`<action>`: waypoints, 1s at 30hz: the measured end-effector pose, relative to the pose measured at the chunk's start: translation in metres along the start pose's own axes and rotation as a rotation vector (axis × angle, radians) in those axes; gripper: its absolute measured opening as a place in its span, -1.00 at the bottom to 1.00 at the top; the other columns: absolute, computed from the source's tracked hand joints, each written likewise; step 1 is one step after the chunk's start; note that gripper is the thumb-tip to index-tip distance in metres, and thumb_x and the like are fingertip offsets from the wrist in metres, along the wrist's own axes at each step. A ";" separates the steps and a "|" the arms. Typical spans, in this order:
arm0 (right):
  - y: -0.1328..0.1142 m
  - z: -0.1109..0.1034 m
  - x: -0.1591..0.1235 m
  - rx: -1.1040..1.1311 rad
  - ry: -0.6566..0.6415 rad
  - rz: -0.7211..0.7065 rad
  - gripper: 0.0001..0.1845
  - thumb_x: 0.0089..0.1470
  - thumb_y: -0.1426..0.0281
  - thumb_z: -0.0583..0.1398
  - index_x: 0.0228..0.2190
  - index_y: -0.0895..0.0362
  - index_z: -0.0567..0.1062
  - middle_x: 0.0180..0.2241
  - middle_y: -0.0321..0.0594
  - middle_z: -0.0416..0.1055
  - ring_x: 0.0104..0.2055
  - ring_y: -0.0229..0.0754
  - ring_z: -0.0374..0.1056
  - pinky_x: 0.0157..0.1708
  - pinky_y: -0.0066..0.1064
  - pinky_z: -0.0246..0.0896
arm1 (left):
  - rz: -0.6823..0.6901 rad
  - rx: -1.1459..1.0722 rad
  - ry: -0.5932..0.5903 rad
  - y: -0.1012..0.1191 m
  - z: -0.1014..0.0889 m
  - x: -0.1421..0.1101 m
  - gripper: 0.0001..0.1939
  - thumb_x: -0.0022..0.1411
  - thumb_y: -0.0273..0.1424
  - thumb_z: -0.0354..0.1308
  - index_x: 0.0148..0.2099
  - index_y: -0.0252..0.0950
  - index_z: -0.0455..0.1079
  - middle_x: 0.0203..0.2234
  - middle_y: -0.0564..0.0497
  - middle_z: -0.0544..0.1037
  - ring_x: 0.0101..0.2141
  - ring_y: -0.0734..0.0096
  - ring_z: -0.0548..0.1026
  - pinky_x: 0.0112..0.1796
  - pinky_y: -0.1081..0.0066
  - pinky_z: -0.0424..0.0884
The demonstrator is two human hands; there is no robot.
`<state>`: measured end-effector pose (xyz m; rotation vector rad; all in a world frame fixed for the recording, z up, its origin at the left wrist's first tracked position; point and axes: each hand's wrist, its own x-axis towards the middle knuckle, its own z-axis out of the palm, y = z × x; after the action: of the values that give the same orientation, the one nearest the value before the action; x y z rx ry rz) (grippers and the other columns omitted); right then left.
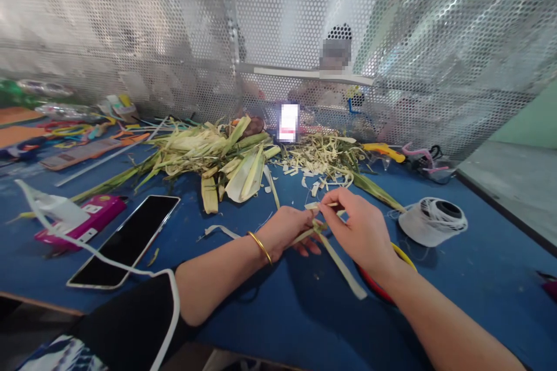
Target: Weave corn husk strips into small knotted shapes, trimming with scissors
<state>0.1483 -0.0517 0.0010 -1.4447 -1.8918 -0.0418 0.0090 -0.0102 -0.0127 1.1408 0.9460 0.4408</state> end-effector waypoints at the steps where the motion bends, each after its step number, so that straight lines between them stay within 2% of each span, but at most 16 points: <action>1: 0.000 0.001 -0.001 -0.085 0.009 -0.064 -0.89 0.12 0.40 0.10 -0.44 0.09 0.37 -0.52 -0.30 0.44 -0.47 -0.22 0.31 -0.43 -0.43 0.07 | -0.012 -0.085 0.017 0.001 -0.002 0.001 -0.69 0.21 -0.31 -0.02 -0.41 -0.38 0.44 -0.46 -0.08 0.58 -0.60 0.48 0.48 -0.61 0.54 0.31; 5: 0.000 0.008 -0.004 -0.268 0.035 -0.276 -0.83 0.15 0.47 0.07 -0.47 0.12 0.39 -0.53 -0.28 0.45 -0.50 -0.23 0.31 -0.36 -0.39 0.05 | -0.025 -0.338 0.034 0.005 -0.007 0.005 -0.74 0.19 -0.42 0.00 -0.43 -0.42 0.46 -0.48 -0.11 0.58 -0.53 0.49 0.49 -0.45 0.52 0.41; 8: 0.000 0.011 -0.004 -0.349 0.105 -0.304 -0.82 0.16 0.48 0.08 -0.47 0.14 0.40 -0.51 -0.24 0.44 -0.45 -0.21 0.32 -0.31 -0.36 0.03 | -0.021 -0.454 0.032 0.006 -0.007 0.005 -0.80 0.13 -0.50 0.02 -0.43 -0.43 0.45 -0.50 -0.10 0.57 -0.51 0.48 0.49 -0.38 0.49 0.44; 11: 0.000 0.010 -0.003 -0.373 0.115 -0.282 -0.81 0.17 0.47 0.08 -0.46 0.14 0.42 -0.48 -0.24 0.44 -0.41 -0.20 0.32 -0.27 -0.34 0.00 | 0.008 -0.552 0.002 0.008 -0.008 0.004 -0.82 0.11 -0.50 0.02 -0.44 -0.41 0.43 -0.49 -0.10 0.56 -0.50 0.45 0.50 -0.36 0.44 0.45; 16: 0.000 0.009 -0.003 -0.381 0.053 -0.267 -0.79 0.16 0.46 0.08 -0.48 0.14 0.43 -0.50 -0.23 0.42 -0.42 -0.18 0.29 -0.28 -0.31 -0.02 | 0.104 -0.541 0.028 0.007 -0.008 0.003 -0.92 0.05 -0.48 0.23 -0.43 -0.42 0.45 -0.51 -0.06 0.54 -0.48 0.49 0.48 -0.32 0.44 0.44; 20: 0.001 0.013 -0.003 -0.382 0.023 -0.287 -0.80 0.16 0.47 0.08 -0.45 0.15 0.46 -0.48 -0.22 0.41 -0.41 -0.19 0.27 -0.26 -0.30 -0.01 | 0.147 -0.518 0.073 0.002 -0.007 0.007 -0.90 0.04 -0.49 0.27 -0.45 -0.43 0.44 -0.55 -0.02 0.50 -0.53 0.54 0.45 -0.37 0.46 0.42; 24: -0.003 0.015 -0.003 -0.369 -0.043 -0.472 -0.78 0.16 0.53 0.06 -0.36 0.12 0.49 -0.38 -0.20 0.42 -0.33 -0.17 0.26 -0.22 -0.32 0.01 | 0.179 -0.533 0.081 -0.002 -0.006 0.010 -0.90 -0.02 -0.51 0.30 -0.47 -0.43 0.43 -0.56 -0.01 0.49 -0.55 0.57 0.43 -0.45 0.53 0.37; 27: -0.007 0.016 -0.005 -0.451 -0.121 -0.624 -0.78 0.17 0.54 0.05 -0.34 0.15 0.49 -0.39 -0.19 0.39 -0.32 -0.16 0.23 -0.18 -0.31 0.04 | 0.182 -0.539 0.049 -0.004 -0.004 0.009 -0.88 -0.10 -0.53 0.34 -0.48 -0.43 0.44 -0.57 0.00 0.49 -0.53 0.56 0.44 -0.45 0.56 0.36; 30: -0.006 0.016 -0.006 -0.476 -0.137 -0.657 -0.78 0.15 0.55 0.05 -0.38 0.16 0.48 -0.39 -0.18 0.39 -0.30 -0.15 0.24 -0.10 -0.28 0.04 | 0.154 -0.534 0.014 -0.004 -0.002 0.007 -0.91 -0.09 -0.55 0.32 -0.45 -0.43 0.47 -0.56 -0.02 0.52 -0.50 0.53 0.46 -0.45 0.58 0.35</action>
<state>0.1352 -0.0517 -0.0116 -1.0533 -2.5123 -0.7639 0.0105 -0.0049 -0.0194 0.7235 0.6937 0.7746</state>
